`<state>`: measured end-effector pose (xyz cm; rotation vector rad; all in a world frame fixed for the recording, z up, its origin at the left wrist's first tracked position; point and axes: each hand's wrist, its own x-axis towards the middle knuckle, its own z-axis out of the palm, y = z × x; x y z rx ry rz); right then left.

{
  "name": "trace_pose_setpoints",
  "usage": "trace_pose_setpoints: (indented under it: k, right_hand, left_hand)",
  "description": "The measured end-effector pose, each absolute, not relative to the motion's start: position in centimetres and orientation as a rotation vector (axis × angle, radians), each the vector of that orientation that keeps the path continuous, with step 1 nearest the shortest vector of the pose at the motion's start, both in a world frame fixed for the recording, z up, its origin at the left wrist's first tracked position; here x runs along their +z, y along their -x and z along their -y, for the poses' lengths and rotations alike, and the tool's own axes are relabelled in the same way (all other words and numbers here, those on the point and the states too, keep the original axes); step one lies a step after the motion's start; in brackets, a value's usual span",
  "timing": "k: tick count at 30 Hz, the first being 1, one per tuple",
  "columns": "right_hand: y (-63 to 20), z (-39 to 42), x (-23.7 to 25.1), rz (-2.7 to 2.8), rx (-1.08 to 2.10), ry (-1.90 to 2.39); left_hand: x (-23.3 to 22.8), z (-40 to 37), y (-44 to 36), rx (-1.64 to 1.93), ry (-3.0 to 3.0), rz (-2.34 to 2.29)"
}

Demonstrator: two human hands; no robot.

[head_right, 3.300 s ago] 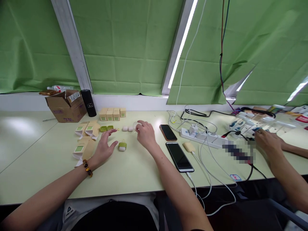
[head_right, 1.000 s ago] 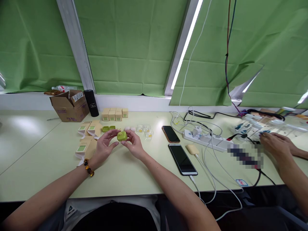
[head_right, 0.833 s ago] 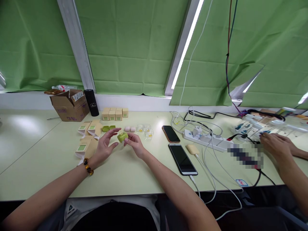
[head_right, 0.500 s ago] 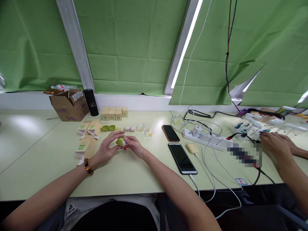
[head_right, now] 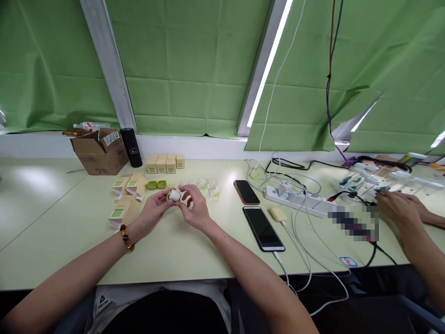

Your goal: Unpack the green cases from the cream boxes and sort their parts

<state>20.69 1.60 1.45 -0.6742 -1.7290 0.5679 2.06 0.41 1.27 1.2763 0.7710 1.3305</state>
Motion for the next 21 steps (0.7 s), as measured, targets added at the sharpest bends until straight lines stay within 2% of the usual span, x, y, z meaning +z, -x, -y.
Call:
trace_pose_setpoints:
  k: [4,12,21]
  right_hand:
    - [-20.5,-1.3,1.5,1.812,0.435,0.642]
    - [-20.9,-1.7,1.6,1.911,0.382,0.646]
    - [-21.6,-2.3,0.9,2.138,0.022,0.726]
  left_hand:
    - [0.9,-0.4,-2.2,1.312,-1.250,-0.737]
    - [1.2,-0.2,-2.0,1.344,-1.398,-0.803]
    - [0.3,0.3,-2.0,1.334,-1.693,-1.103]
